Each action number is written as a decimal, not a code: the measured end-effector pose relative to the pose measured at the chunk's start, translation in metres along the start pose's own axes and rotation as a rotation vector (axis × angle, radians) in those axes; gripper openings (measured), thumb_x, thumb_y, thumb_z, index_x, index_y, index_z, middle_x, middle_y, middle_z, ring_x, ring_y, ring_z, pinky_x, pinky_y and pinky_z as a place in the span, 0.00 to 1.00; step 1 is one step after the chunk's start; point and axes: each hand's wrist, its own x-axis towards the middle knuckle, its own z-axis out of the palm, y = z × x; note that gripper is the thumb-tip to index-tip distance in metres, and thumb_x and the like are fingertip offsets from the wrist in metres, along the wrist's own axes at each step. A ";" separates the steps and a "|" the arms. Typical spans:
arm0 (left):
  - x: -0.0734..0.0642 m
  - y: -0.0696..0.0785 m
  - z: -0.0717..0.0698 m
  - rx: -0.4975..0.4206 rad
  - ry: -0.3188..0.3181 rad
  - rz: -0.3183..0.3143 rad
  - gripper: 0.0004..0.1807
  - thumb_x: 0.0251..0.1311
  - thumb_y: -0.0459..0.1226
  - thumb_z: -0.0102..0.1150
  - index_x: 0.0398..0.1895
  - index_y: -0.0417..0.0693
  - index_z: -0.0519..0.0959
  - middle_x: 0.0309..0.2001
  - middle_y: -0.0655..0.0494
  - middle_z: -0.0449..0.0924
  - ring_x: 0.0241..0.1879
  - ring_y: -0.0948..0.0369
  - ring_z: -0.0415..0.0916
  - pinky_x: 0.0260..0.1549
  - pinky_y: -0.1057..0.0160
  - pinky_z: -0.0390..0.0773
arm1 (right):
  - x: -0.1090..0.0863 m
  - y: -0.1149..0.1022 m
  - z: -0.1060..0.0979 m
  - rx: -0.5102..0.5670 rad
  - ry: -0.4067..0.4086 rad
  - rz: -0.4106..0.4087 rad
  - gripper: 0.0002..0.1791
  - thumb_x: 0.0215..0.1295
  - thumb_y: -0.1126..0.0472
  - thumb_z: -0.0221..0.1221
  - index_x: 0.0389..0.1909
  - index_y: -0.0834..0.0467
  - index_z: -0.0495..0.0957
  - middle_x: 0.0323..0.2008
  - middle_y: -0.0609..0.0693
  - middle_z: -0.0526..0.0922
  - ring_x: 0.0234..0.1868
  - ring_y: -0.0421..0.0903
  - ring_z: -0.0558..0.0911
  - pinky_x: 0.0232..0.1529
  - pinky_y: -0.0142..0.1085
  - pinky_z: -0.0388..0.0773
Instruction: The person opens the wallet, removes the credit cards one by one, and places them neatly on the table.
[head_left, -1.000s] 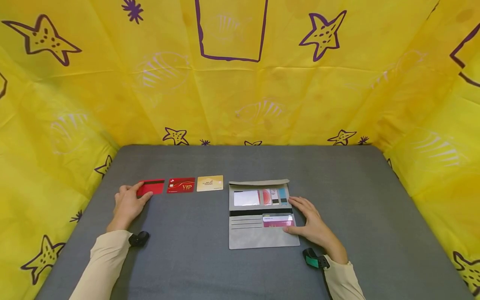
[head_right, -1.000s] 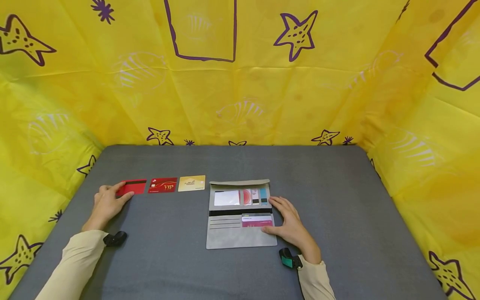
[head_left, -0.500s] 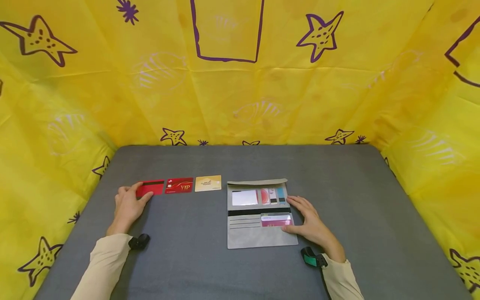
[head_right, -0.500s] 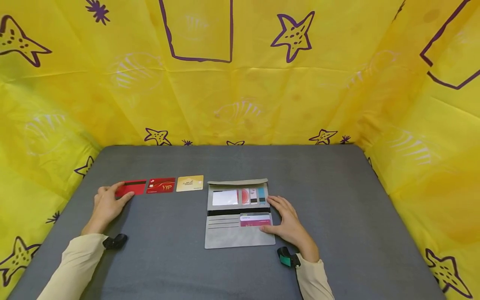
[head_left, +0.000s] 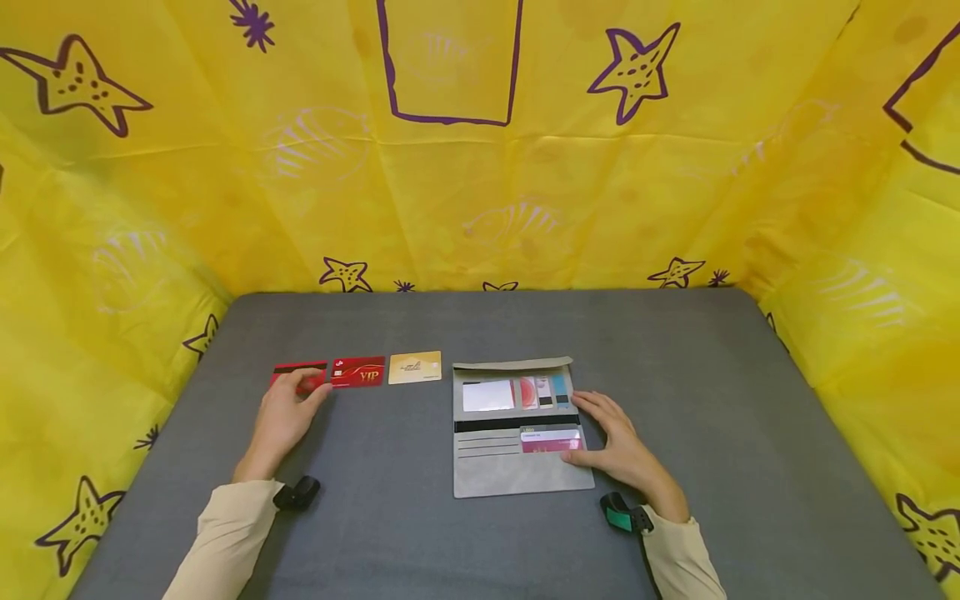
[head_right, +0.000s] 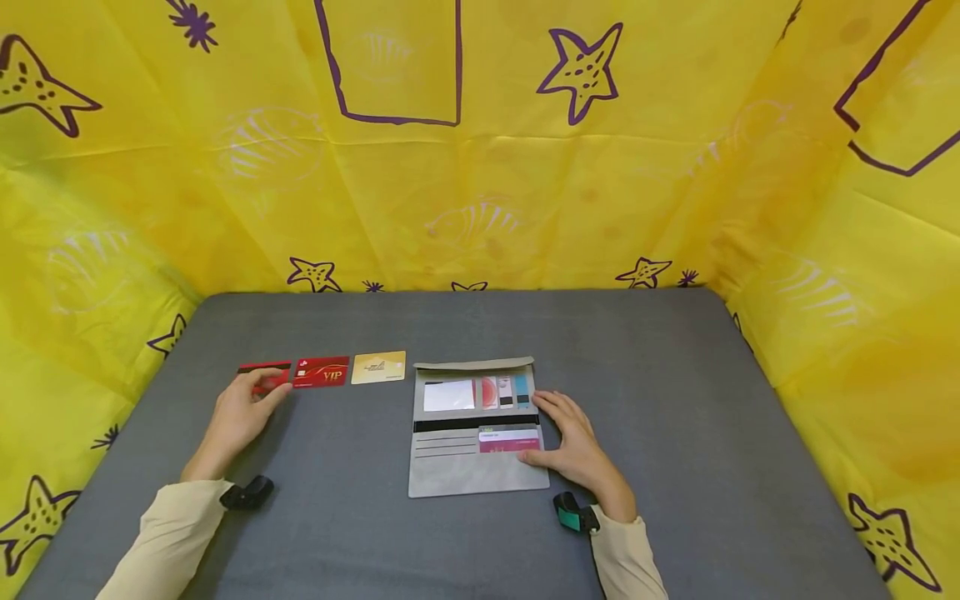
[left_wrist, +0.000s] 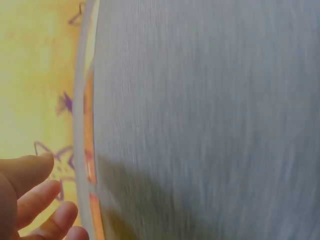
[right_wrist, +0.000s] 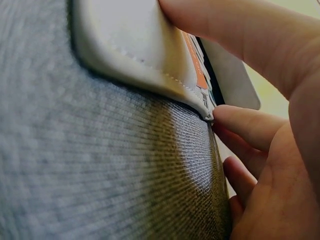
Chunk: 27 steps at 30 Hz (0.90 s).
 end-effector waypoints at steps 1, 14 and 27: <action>-0.001 0.003 0.002 -0.008 -0.004 0.008 0.20 0.64 0.39 0.63 0.54 0.35 0.78 0.42 0.37 0.78 0.38 0.47 0.76 0.37 0.55 0.71 | 0.000 0.000 0.000 0.001 0.001 -0.001 0.49 0.46 0.49 0.75 0.70 0.61 0.67 0.72 0.62 0.64 0.74 0.66 0.53 0.65 0.73 0.48; -0.014 0.050 0.037 -0.085 -0.075 0.080 0.14 0.61 0.36 0.65 0.49 0.41 0.82 0.34 0.48 0.79 0.28 0.61 0.69 0.30 0.64 0.68 | 0.000 0.001 0.000 -0.006 -0.017 0.002 0.49 0.47 0.48 0.74 0.70 0.59 0.67 0.72 0.59 0.65 0.75 0.65 0.53 0.66 0.72 0.48; -0.030 0.098 0.068 -0.147 -0.214 0.075 0.15 0.60 0.38 0.67 0.50 0.45 0.83 0.34 0.53 0.78 0.29 0.62 0.68 0.29 0.67 0.68 | -0.003 0.004 -0.006 0.005 -0.068 -0.033 0.46 0.52 0.51 0.69 0.72 0.57 0.64 0.73 0.59 0.61 0.73 0.64 0.54 0.64 0.74 0.51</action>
